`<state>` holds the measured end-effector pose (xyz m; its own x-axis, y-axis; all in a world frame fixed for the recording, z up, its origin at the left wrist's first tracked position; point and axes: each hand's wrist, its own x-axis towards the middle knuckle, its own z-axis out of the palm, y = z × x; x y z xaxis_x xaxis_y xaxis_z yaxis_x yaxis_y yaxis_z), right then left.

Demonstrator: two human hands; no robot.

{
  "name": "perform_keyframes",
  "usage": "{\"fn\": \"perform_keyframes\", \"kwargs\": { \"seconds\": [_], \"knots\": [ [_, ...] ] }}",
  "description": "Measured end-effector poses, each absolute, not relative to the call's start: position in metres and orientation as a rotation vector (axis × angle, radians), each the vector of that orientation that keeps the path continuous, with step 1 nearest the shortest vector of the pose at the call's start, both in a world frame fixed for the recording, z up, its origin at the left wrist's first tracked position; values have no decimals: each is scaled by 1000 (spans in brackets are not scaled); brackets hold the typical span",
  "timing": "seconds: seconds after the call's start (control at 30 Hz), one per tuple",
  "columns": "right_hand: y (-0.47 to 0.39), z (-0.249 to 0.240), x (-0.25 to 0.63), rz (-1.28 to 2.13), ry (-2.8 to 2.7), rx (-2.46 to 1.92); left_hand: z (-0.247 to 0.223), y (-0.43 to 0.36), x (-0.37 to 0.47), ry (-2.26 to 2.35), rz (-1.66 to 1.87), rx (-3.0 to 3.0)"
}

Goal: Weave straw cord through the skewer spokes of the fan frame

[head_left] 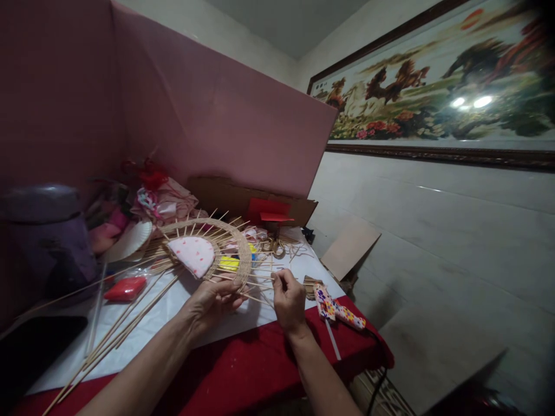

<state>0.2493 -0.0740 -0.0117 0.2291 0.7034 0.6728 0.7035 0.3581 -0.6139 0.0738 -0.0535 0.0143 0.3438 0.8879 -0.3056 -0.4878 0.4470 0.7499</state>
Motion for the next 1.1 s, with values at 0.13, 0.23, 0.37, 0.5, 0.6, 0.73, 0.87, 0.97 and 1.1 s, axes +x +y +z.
{"fn": "perform_keyframes", "kwargs": {
  "seconds": [0.13, 0.23, 0.37, 0.5, 0.6, 0.73, 0.87, 0.97, 1.1],
  "knots": [
    [-77, -10, 249, -93, -1460, -1325, 15, -55, 74, 784, 973, 595],
    [-78, -11, 248, -134, -1469, -1309, 16, -55, 74, 784, 983, 594],
    [-79, -12, 248, -199, -1459, -1262, 16, -55, 74, 775, 990, 582],
    [-83, -11, 248, -257, -1419, -1180, 18, -56, 73, 790, 982, 580],
    [-85, -12, 249, -280, -1420, -1139, 19, -56, 73, 799, 979, 595],
    [-82, -10, 250, -291, -1435, -1087, 18, -57, 76, 811, 959, 601],
    [-76, -1, 252, -283, -1488, -1097, 9, -57, 80, 822, 963, 606],
    [-71, 10, 250, -272, -1589, -1154, 0, -56, 82, 791, 967, 615],
    [-62, 23, 243, -311, -1705, -1255, -2, -57, 82, 756, 962, 637]
  ]
}}
